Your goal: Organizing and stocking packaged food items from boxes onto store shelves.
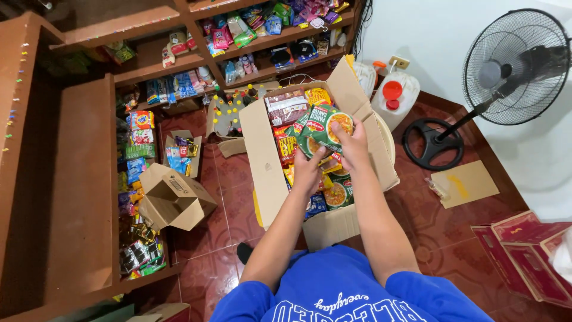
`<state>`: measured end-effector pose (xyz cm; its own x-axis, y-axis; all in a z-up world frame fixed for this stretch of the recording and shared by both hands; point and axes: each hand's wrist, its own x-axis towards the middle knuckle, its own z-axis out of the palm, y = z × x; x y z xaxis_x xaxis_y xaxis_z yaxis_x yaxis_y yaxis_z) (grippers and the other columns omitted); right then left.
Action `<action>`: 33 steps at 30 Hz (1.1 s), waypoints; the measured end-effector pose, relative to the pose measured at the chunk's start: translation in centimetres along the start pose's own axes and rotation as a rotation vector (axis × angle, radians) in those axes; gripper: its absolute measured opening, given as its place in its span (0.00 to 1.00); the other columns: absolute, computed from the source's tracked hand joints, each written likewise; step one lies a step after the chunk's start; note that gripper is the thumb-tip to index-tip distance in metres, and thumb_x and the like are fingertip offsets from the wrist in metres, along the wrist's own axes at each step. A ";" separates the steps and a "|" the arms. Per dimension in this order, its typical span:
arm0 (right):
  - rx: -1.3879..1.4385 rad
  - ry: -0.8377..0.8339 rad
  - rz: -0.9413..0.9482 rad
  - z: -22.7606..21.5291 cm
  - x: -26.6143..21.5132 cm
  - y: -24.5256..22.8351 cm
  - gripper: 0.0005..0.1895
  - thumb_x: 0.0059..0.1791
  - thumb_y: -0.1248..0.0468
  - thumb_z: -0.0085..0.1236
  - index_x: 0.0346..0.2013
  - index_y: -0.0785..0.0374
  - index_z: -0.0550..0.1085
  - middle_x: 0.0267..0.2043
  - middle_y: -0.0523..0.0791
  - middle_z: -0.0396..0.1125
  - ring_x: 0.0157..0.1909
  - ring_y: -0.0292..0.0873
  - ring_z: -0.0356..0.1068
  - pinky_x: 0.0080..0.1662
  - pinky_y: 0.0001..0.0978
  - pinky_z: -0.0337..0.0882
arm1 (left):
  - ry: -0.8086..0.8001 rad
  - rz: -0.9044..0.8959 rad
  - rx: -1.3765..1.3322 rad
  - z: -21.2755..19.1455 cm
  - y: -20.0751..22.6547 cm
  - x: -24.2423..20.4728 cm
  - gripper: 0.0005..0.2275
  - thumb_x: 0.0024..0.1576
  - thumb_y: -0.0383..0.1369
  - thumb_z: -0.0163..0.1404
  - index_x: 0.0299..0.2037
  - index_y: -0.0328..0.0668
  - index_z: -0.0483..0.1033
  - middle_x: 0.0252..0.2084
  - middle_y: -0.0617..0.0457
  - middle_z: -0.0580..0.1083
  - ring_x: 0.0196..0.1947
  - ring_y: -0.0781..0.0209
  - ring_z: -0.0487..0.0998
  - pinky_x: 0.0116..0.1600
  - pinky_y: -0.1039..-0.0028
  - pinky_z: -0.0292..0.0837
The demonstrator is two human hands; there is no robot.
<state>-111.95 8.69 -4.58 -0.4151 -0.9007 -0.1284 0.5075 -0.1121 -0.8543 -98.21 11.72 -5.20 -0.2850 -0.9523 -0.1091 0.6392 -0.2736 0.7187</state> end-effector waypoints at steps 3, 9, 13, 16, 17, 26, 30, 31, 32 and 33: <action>-0.193 0.092 -0.165 0.2 -0.2 -1.8 0.36 0.45 0.71 0.68 0.63 0.66 0.59 0.55 0.50 0.67 0.54 0.43 0.73 0.54 0.36 0.78 | 0.105 -0.035 0.090 -1.3 0.3 0.8 0.20 0.58 0.28 0.55 0.58 0.41 0.61 0.53 0.49 0.74 0.48 0.54 0.81 0.50 0.57 0.82; -0.028 -0.248 -0.016 -0.8 -1.9 -7.0 0.29 0.44 0.73 0.68 0.58 0.67 0.67 0.51 0.47 0.72 0.51 0.40 0.75 0.53 0.35 0.78 | -0.019 -0.003 0.312 -5.3 0.7 1.9 0.22 0.56 0.26 0.55 0.62 0.34 0.67 0.52 0.47 0.75 0.49 0.60 0.78 0.53 0.71 0.76; -0.150 -0.250 0.081 -0.8 -2.4 -7.0 0.26 0.44 0.71 0.67 0.56 0.65 0.70 0.49 0.45 0.73 0.48 0.38 0.75 0.50 0.33 0.77 | -0.045 -0.031 0.156 -5.2 1.5 1.8 0.22 0.57 0.26 0.52 0.64 0.33 0.69 0.55 0.47 0.76 0.53 0.61 0.78 0.58 0.72 0.74; -0.259 -0.355 0.016 -1.4 -2.1 -6.1 0.23 0.47 0.71 0.67 0.56 0.67 0.72 0.49 0.46 0.73 0.48 0.38 0.73 0.50 0.32 0.76 | -0.182 -0.098 0.020 -5.7 1.8 2.1 0.23 0.56 0.27 0.47 0.64 0.30 0.68 0.56 0.44 0.76 0.53 0.57 0.78 0.59 0.67 0.75; -0.201 -0.431 0.071 -1.8 -1.8 -5.7 0.24 0.47 0.71 0.67 0.56 0.66 0.70 0.49 0.45 0.72 0.49 0.38 0.73 0.51 0.32 0.76 | -0.276 -0.131 0.010 -6.1 1.7 2.2 0.23 0.57 0.30 0.44 0.63 0.29 0.69 0.56 0.45 0.76 0.55 0.56 0.78 0.60 0.67 0.75; -0.143 -0.442 0.176 0.9 -3.5 -7.1 0.30 0.46 0.70 0.66 0.61 0.65 0.64 0.51 0.46 0.71 0.51 0.40 0.74 0.52 0.37 0.77 | -0.156 -0.190 -0.195 -3.5 3.3 1.0 0.25 0.63 0.50 0.42 0.60 0.38 0.70 0.55 0.47 0.76 0.54 0.56 0.77 0.59 0.65 0.75; -0.170 -0.511 0.107 1.3 -3.6 -6.7 0.31 0.48 0.67 0.64 0.65 0.62 0.63 0.55 0.46 0.70 0.55 0.40 0.71 0.54 0.37 0.76 | -0.074 -0.128 0.081 -0.7 5.2 -0.4 0.23 0.56 0.36 0.55 0.60 0.47 0.60 0.53 0.52 0.74 0.53 0.59 0.77 0.55 0.65 0.75; -0.171 -0.514 0.110 1.0 -3.5 -6.2 0.31 0.48 0.67 0.64 0.65 0.62 0.63 0.55 0.46 0.70 0.55 0.40 0.71 0.54 0.37 0.76 | -0.071 -0.127 0.079 -1.1 4.3 -0.3 0.23 0.56 0.36 0.55 0.60 0.47 0.60 0.53 0.52 0.74 0.53 0.59 0.77 0.55 0.65 0.75; -0.156 -0.513 0.126 0.8 -3.3 -5.7 0.27 0.52 0.64 0.60 0.65 0.62 0.64 0.56 0.46 0.70 0.55 0.40 0.71 0.55 0.36 0.75 | -0.075 -0.066 0.113 -1.4 3.6 0.0 0.24 0.57 0.31 0.56 0.61 0.40 0.60 0.53 0.49 0.73 0.53 0.58 0.77 0.56 0.65 0.75; -0.140 -0.511 0.141 0.6 -3.1 -5.2 0.24 0.55 0.61 0.56 0.65 0.63 0.65 0.58 0.47 0.70 0.56 0.40 0.71 0.56 0.35 0.75 | -0.078 -0.006 0.148 -1.6 2.8 0.3 0.25 0.58 0.27 0.58 0.62 0.34 0.60 0.53 0.46 0.73 0.53 0.57 0.77 0.58 0.65 0.76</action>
<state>-112.88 11.81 0.60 0.0876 -0.9960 -0.0156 0.4117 0.0504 -0.9099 -95.33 10.50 -4.37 -0.3468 -0.9357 -0.0642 0.5271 -0.2510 0.8119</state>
